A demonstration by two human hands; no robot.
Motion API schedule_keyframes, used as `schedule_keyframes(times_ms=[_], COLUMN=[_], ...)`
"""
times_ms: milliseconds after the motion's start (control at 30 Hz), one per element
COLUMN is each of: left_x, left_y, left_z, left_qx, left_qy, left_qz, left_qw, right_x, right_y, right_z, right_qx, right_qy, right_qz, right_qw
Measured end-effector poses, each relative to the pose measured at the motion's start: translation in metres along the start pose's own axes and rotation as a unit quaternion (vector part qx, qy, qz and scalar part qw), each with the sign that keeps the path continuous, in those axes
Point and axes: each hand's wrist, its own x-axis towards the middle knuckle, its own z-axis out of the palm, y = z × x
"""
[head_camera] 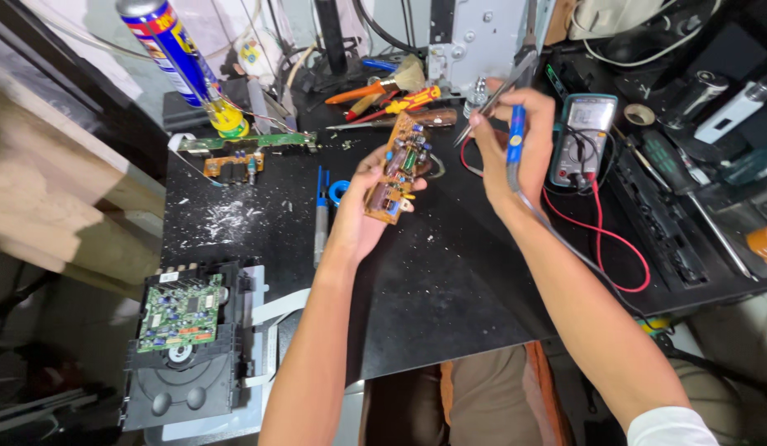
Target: The person uses a soldering iron and a desoldering pump on a circuit board, then uses a multimeter to test components and handles a small part with tweezers.
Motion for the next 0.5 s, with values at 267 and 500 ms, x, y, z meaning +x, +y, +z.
schedule_keyframes(times_ms=[267,500], left_x=[0.002,0.008], left_y=[-0.013,-0.02], left_z=[-0.017,-0.027], left_qx=[-0.195,-0.177], left_qy=[-0.101,-0.118], left_qz=[-0.071,-0.107], left_qw=[0.973,0.971], right_x=[0.017,0.002], right_y=[0.002,0.006], right_z=[0.016,0.008], right_qx=[0.094,0.124], right_qy=[-0.035,-0.038], right_qz=[0.007,0.055], right_qw=[0.995,0.99])
